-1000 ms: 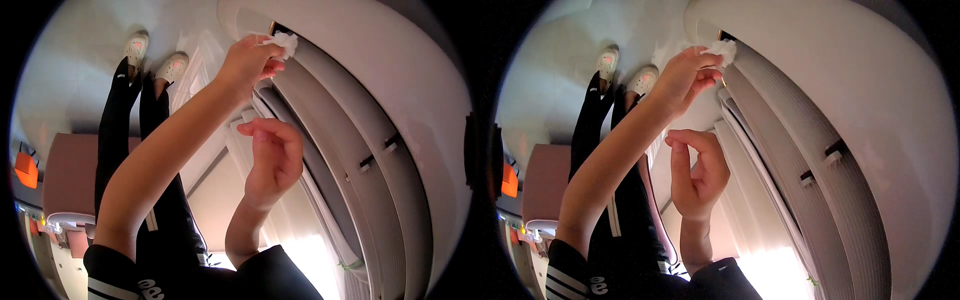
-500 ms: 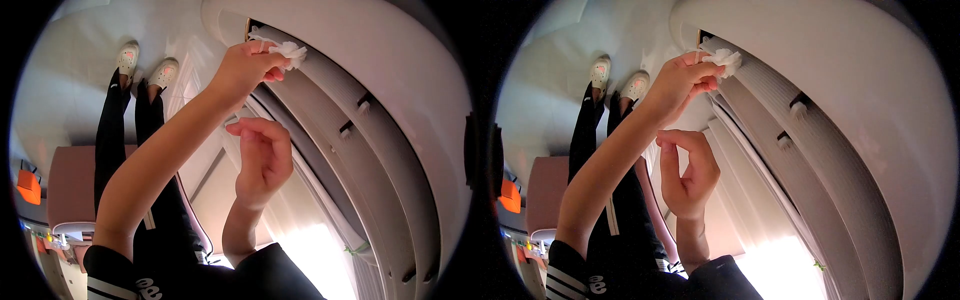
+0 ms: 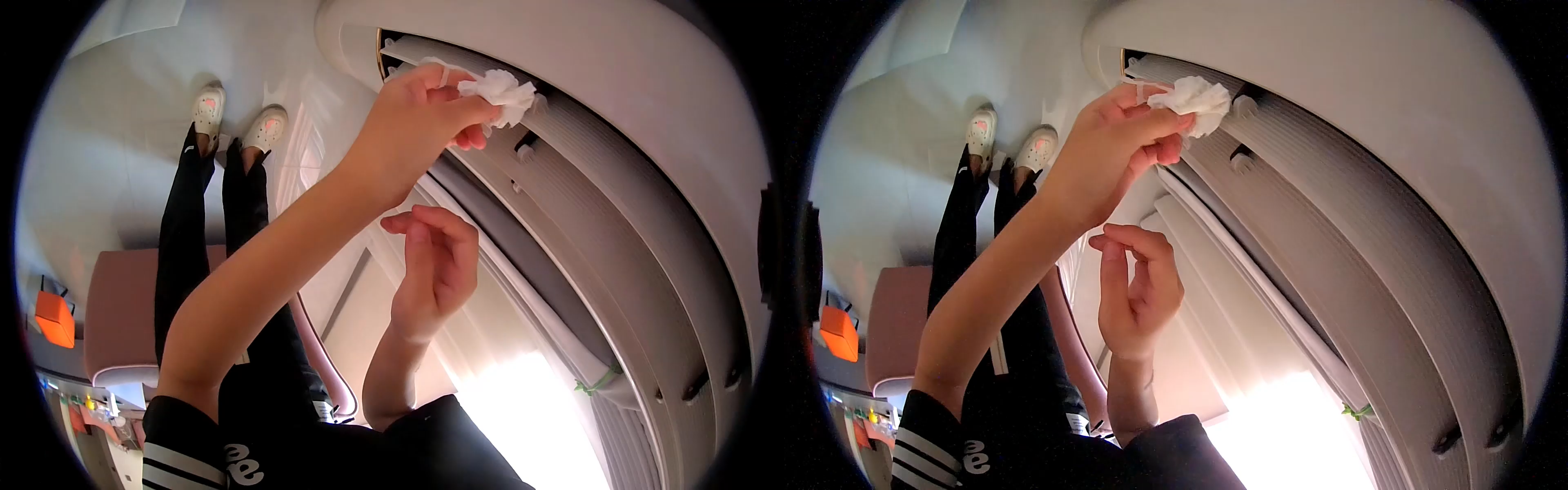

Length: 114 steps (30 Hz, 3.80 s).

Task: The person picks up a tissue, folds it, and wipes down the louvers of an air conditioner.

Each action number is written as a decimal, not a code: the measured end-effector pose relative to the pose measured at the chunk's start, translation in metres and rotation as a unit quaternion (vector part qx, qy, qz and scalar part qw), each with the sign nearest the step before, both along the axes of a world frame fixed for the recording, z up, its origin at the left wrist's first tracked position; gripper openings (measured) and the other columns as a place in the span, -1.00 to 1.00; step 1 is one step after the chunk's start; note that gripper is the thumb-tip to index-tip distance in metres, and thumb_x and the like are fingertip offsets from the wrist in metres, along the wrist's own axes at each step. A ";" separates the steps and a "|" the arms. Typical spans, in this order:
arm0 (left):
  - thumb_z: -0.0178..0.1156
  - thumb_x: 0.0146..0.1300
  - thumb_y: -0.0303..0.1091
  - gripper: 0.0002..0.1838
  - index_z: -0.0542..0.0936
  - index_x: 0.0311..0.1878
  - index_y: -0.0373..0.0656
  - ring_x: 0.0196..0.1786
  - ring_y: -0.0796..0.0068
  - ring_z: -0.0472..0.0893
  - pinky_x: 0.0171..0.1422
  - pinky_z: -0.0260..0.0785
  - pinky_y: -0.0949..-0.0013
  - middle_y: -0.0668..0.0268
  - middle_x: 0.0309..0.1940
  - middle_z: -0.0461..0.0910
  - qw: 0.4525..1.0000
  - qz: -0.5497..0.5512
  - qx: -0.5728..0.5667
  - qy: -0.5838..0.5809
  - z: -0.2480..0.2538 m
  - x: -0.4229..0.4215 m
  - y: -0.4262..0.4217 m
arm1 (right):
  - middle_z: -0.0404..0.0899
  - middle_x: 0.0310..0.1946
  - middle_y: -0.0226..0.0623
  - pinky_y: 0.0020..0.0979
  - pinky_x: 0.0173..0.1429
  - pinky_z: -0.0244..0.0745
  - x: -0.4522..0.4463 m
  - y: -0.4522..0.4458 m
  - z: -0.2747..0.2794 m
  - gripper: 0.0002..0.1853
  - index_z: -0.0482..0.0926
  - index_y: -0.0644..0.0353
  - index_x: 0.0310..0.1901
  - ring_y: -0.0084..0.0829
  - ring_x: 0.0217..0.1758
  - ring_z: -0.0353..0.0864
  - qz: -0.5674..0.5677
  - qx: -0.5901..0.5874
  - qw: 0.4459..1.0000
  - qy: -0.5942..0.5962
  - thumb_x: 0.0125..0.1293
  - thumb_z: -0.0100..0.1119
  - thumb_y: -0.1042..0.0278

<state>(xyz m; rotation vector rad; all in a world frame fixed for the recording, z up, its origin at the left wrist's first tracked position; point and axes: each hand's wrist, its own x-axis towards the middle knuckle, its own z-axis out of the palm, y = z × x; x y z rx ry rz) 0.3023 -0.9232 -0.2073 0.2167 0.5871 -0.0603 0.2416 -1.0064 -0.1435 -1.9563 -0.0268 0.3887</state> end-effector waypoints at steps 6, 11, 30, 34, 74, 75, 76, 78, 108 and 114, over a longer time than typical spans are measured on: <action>0.09 -0.07 -0.44 -0.69 0.39 -0.23 -0.41 -0.51 0.57 0.48 -0.37 0.33 0.56 0.21 -0.47 0.51 0.985 0.030 0.170 -0.019 0.007 0.007 -0.009 | 0.40 -0.41 -0.19 -0.52 -0.23 0.38 -0.008 -0.006 0.002 -0.85 0.38 0.42 -0.29 -0.45 -0.37 0.46 0.009 -0.002 1.000 -0.005 0.06 -0.11 0.74; 0.08 -0.09 -0.44 -0.73 0.43 -0.27 -0.37 -0.49 0.62 0.50 -0.41 0.33 0.58 0.25 -0.51 0.52 0.958 0.010 0.285 -0.014 0.014 0.007 -0.006 | 0.42 -0.42 -0.19 -0.53 -0.23 0.38 -0.012 -0.007 -0.001 -0.86 0.37 0.42 -0.31 -0.46 -0.37 0.46 0.016 -0.010 1.000 -0.005 0.06 -0.12 0.74; 0.08 -0.11 -0.48 -0.79 0.41 -0.34 -0.35 -0.50 0.55 0.49 -0.42 0.35 0.53 0.21 -0.55 0.49 0.981 0.027 0.193 0.022 0.030 0.002 -0.013 | 0.41 -0.45 -0.24 -0.57 -0.25 0.30 -0.014 -0.007 -0.004 -0.88 0.30 0.34 -0.32 -0.52 -0.38 0.39 -0.023 0.034 0.998 -0.041 0.12 -0.24 0.68; 0.09 -0.15 -0.50 -0.80 0.42 -0.38 -0.35 -0.48 0.46 0.50 -0.38 0.36 0.49 0.17 -0.54 0.49 0.968 0.022 0.251 0.018 0.020 0.004 -0.014 | 0.37 -0.48 -0.32 -0.62 -0.29 0.25 -0.015 0.005 0.000 -0.92 0.28 0.31 -0.39 -0.57 -0.44 0.33 -0.057 0.047 0.997 -0.031 0.12 -0.26 0.65; 0.16 -0.02 -0.40 -0.74 0.37 -0.27 -0.31 -0.62 0.72 0.30 -0.52 0.12 0.65 0.41 -0.68 0.38 0.990 -0.045 0.118 0.060 0.009 -0.026 -0.046 | 0.39 -0.59 -0.25 -0.60 -0.40 0.26 -0.020 -0.024 -0.002 -0.90 0.35 0.34 -0.36 -0.55 -0.57 0.35 -0.040 -0.015 0.997 -0.064 0.09 -0.18 0.62; 0.17 -0.02 -0.40 -0.74 0.38 -0.28 -0.30 -0.63 0.73 0.31 -0.52 0.12 0.65 0.42 -0.69 0.38 0.988 -0.045 0.139 0.057 0.010 -0.024 -0.047 | 0.39 -0.57 -0.24 -0.61 -0.40 0.25 -0.019 -0.026 -0.001 -0.90 0.35 0.34 -0.36 -0.55 -0.57 0.34 -0.044 -0.005 0.997 -0.067 0.09 -0.19 0.62; 0.17 -0.02 -0.40 -0.74 0.38 -0.28 -0.30 -0.63 0.73 0.31 -0.52 0.12 0.65 0.42 -0.69 0.38 0.988 -0.047 0.139 0.057 0.010 -0.022 -0.051 | 0.39 -0.57 -0.24 -0.61 -0.40 0.25 -0.020 -0.030 0.000 -0.90 0.35 0.34 -0.36 -0.55 -0.57 0.34 -0.046 -0.005 0.997 -0.067 0.09 -0.19 0.62; 0.17 -0.03 -0.40 -0.74 0.39 -0.29 -0.30 -0.64 0.74 0.31 -0.55 0.11 0.67 0.42 -0.72 0.38 0.988 -0.013 0.142 0.064 0.010 -0.019 -0.053 | 0.39 -0.46 -0.23 -0.58 -0.35 0.31 -0.022 -0.036 -0.002 -0.92 0.34 0.38 -0.33 -0.51 -0.47 0.40 -0.042 0.031 0.998 -0.040 0.13 -0.16 0.67; 0.17 -0.05 -0.43 -0.78 0.40 -0.32 -0.25 -0.64 0.71 0.32 -0.55 0.11 0.66 0.41 -0.71 0.38 0.994 -0.040 0.087 -0.043 0.033 -0.052 -0.070 | 0.42 -0.51 -0.21 -0.56 -0.36 0.36 -0.040 -0.070 0.013 -0.91 0.34 0.36 -0.33 -0.48 -0.50 0.44 -0.088 0.022 0.993 -0.074 0.11 -0.15 0.65; 0.02 0.07 -0.51 -0.83 0.38 -0.23 -0.20 -0.61 0.72 0.27 -0.49 0.16 0.59 0.35 -0.53 0.41 0.984 -0.011 -0.177 -0.018 0.021 -0.109 -0.065 | 0.42 -0.52 -0.21 -0.56 -0.33 0.36 -0.043 -0.067 0.018 -0.92 0.34 0.36 -0.33 -0.48 -0.47 0.45 -0.048 0.023 0.996 -0.076 0.12 -0.14 0.63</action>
